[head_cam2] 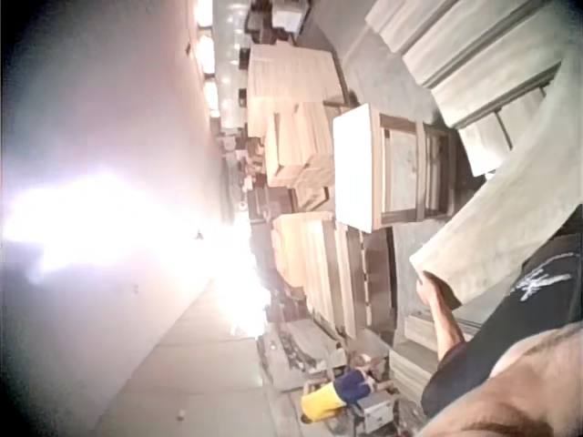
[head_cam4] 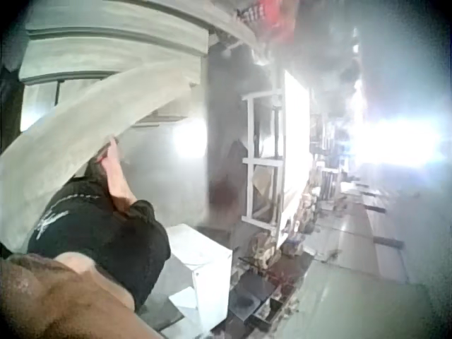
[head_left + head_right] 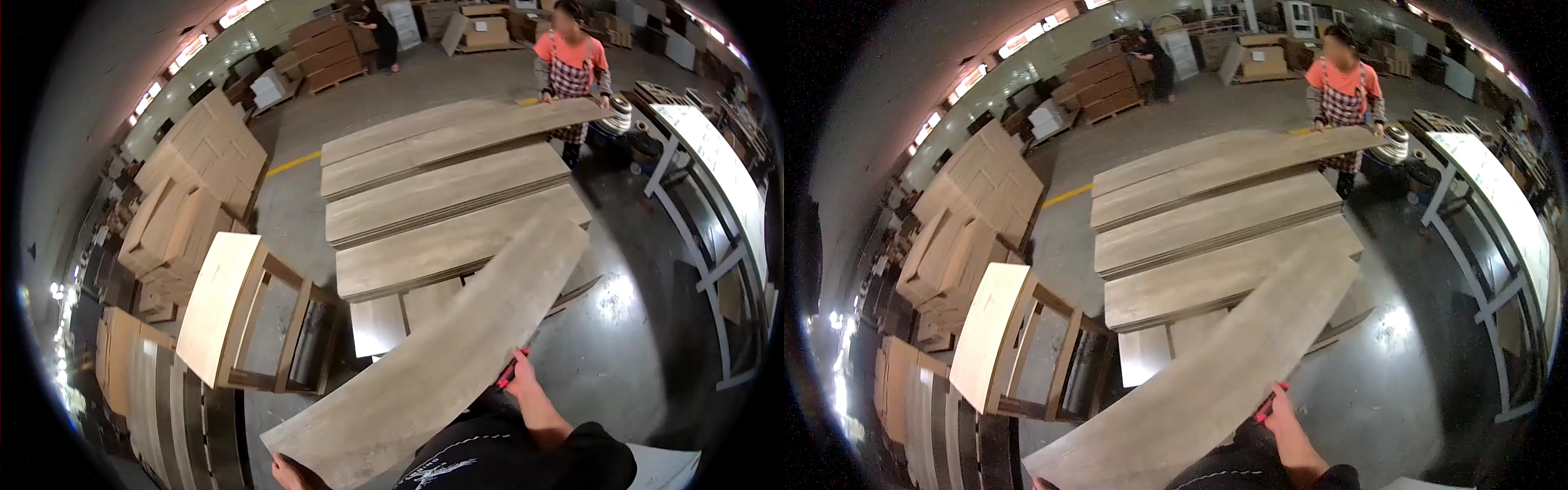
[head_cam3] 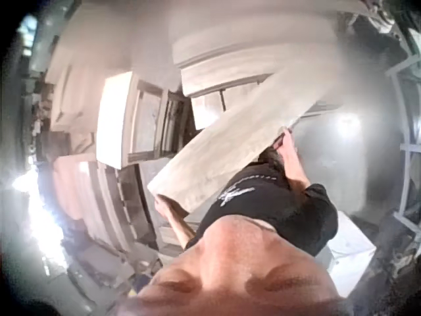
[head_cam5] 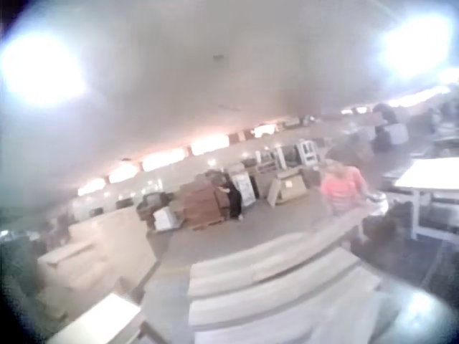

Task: Trimming the edges of a laminate sheet on a wooden panel using a utility knife.

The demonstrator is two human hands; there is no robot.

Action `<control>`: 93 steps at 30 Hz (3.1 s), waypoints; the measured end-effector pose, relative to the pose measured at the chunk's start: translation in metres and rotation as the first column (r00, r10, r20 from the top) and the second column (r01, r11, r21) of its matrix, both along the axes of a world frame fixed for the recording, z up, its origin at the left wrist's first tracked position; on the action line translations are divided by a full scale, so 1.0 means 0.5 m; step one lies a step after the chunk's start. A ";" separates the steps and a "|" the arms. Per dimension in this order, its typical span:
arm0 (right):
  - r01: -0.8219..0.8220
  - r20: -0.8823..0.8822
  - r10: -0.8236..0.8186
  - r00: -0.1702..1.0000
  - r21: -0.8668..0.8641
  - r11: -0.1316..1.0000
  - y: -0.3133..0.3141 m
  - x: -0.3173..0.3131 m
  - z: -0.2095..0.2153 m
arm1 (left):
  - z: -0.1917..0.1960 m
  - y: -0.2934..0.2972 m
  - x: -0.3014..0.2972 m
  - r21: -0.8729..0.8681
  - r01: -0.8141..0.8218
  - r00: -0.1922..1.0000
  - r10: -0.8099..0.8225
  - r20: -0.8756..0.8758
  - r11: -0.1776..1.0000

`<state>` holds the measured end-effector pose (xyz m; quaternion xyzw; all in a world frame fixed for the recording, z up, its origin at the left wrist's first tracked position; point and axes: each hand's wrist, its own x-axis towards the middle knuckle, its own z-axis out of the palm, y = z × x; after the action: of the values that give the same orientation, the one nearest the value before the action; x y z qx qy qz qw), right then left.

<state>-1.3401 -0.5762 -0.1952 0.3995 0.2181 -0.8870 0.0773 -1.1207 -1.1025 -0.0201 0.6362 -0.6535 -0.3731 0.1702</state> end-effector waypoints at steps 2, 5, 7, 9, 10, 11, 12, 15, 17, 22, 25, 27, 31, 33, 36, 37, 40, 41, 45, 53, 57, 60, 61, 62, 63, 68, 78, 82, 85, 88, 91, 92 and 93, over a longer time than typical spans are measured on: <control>0.001 0.005 -0.001 1.000 0.020 1.000 -0.012 -0.083 0.024 | -0.022 0.001 -0.034 -0.018 0.027 0.999 -0.027 -0.046 0.999; -0.017 0.036 0.016 0.999 0.043 0.999 -0.021 -0.197 -0.009 | -0.078 -0.029 -0.107 -0.003 0.066 0.991 -0.066 -0.115 0.998; -0.012 -0.005 0.013 1.000 0.043 0.999 -0.025 -0.268 -0.030 | -0.121 -0.062 -0.155 0.053 0.095 0.988 -0.088 -0.131 0.994; -0.017 0.008 0.016 1.000 0.115 0.993 -0.028 -0.329 -0.034 | -0.154 -0.092 -0.197 0.113 0.120 0.985 -0.103 -0.141 0.986; 0.002 0.029 -0.006 1.000 0.138 0.990 -0.032 -0.363 -0.037 | -0.168 -0.103 -0.229 0.144 0.129 0.983 -0.107 -0.152 0.981; 0.018 0.048 -0.026 0.999 0.161 0.987 -0.046 -0.409 -0.004 | -0.170 -0.107 -0.275 0.149 0.145 0.980 -0.122 -0.154 0.978; 0.014 0.103 -0.036 0.994 0.209 0.978 -0.058 -0.437 0.035 | -0.168 -0.111 -0.324 0.186 0.153 0.985 -0.135 -0.106 0.971; 0.043 0.087 -0.059 0.994 0.173 0.984 -0.080 -0.538 -0.032 | -0.276 -0.244 -0.411 0.156 0.362 0.927 -0.337 -0.166 0.919; 0.035 0.087 -0.060 0.994 0.262 0.965 -0.097 -0.609 -0.031 | -0.326 -0.282 -0.518 0.084 0.466 0.875 -0.444 -0.191 0.881; -0.154 0.156 0.073 0.985 0.608 0.779 -0.133 -0.762 -0.109 | -0.339 -0.301 -0.885 -0.164 0.755 0.654 -0.709 0.263 0.635; -0.197 0.224 0.058 0.973 0.673 0.713 -0.193 -0.874 -0.104 | -0.464 -0.337 -1.089 0.000 0.455 0.861 -0.440 -0.254 0.890; -0.112 0.155 0.020 0.988 0.609 0.785 -0.209 -0.952 -0.134 | -0.512 -0.381 -1.196 0.063 0.565 0.810 -0.539 -0.229 0.823; -0.047 0.221 -0.093 0.971 0.559 0.828 -0.215 -1.092 -0.127 | -0.495 -0.352 -1.410 0.066 0.645 0.713 -0.569 -0.410 0.761; 0.002 0.190 -0.124 0.974 0.538 0.843 -0.181 -1.141 -0.143 | -0.428 -0.294 -1.524 0.228 0.644 0.754 -0.557 -0.349 0.730; -0.039 0.193 -0.086 0.977 0.565 0.824 -0.211 -1.199 -0.148 | -0.417 -0.335 -1.614 0.326 0.684 0.699 -0.457 -0.550 0.653; -0.025 0.147 -0.079 0.986 0.599 0.801 -0.217 -1.211 -0.155 | -0.418 -0.347 -1.633 0.391 0.713 0.664 -0.383 -0.642 0.582; -0.115 0.157 0.017 0.987 0.640 0.759 -0.195 -1.217 -0.235 | -0.496 -0.349 -1.679 0.049 0.766 0.565 -0.635 -0.526 0.641; -0.117 0.163 0.014 0.987 0.642 0.757 -0.202 -1.221 -0.255 | -0.528 -0.346 -1.675 0.033 0.790 0.549 -0.681 -0.485 0.612; -0.172 0.244 0.047 0.969 0.518 0.838 -0.261 -1.260 -0.347 | -0.649 -0.309 -1.619 0.116 0.711 0.702 -0.708 -0.075 0.693; -0.015 -0.106 0.247 0.963 0.896 0.444 -0.112 -1.284 -0.648 | -0.787 -0.218 -1.762 -0.146 0.791 0.465 -0.738 -0.490 0.595; -0.090 0.150 0.007 0.989 0.550 0.831 -0.326 -1.398 -0.437 | -0.747 -0.317 -1.759 -0.148 0.756 0.578 -0.757 -0.305 0.638; -0.015 0.169 -0.076 0.983 0.482 0.876 -0.326 -1.439 -0.338 | -0.755 -0.304 -1.796 -0.071 0.743 0.563 -0.677 -0.474 0.666; 0.050 0.158 -0.139 0.978 0.467 0.883 -0.285 -1.436 -0.337 | -0.751 -0.270 -1.824 0.015 0.759 0.529 -0.603 -0.597 0.651; 0.085 0.171 -0.185 0.968 0.471 0.878 -0.290 -1.452 -0.325 | -0.754 -0.280 -1.841 0.029 0.761 0.547 -0.617 -0.567 0.648; 0.114 0.185 -0.227 0.956 0.478 0.871 -0.289 -1.470 -0.316 | -0.753 -0.291 -1.856 0.048 0.759 0.568 -0.624 -0.536 0.649; -0.059 0.228 -0.076 0.971 0.533 0.844 -0.242 -1.471 -0.308 | -0.700 -0.235 -1.873 0.050 0.695 0.704 -0.666 -0.247 0.717; -0.507 0.120 0.616 0.778 0.700 0.503 -0.201 -1.177 -0.365 | -0.572 -0.201 -1.867 0.273 0.645 0.732 -0.679 0.044 0.713; -0.666 0.610 0.684 0.400 0.706 -0.241 -0.429 -0.917 -0.181 | -0.685 -0.185 -1.644 -0.038 0.629 0.770 -0.629 -0.107 0.776; -0.749 0.606 0.669 0.430 0.653 -0.110 -0.355 -0.636 -0.223 | -0.677 -0.042 -1.427 -0.036 0.782 0.618 -0.781 -0.096 0.623; -0.913 0.703 0.591 0.396 0.372 0.169 -0.243 -0.358 -0.260 | -0.776 0.075 -1.125 0.305 0.812 0.583 -0.677 -0.450 0.497; -0.801 0.784 0.373 0.497 0.248 0.545 -0.179 -0.156 -0.209 | -0.663 0.203 -0.917 0.391 0.911 0.114 -0.991 0.072 0.133; -0.771 0.778 0.346 0.524 0.261 0.580 -0.154 -0.087 -0.216 | -0.625 0.233 -0.850 0.439 0.898 0.043 -0.999 -0.007 0.036; -0.738 0.768 0.324 0.553 0.271 0.618 -0.147 -0.039 -0.192 | -0.594 0.249 -0.796 0.480 0.875 -0.025 -0.997 -0.080 -0.060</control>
<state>-1.3595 -0.6497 -0.2912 0.5932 0.5458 -0.5070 0.3051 -1.5186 -0.9782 -0.3171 0.0586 -0.8329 -0.4041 -0.3736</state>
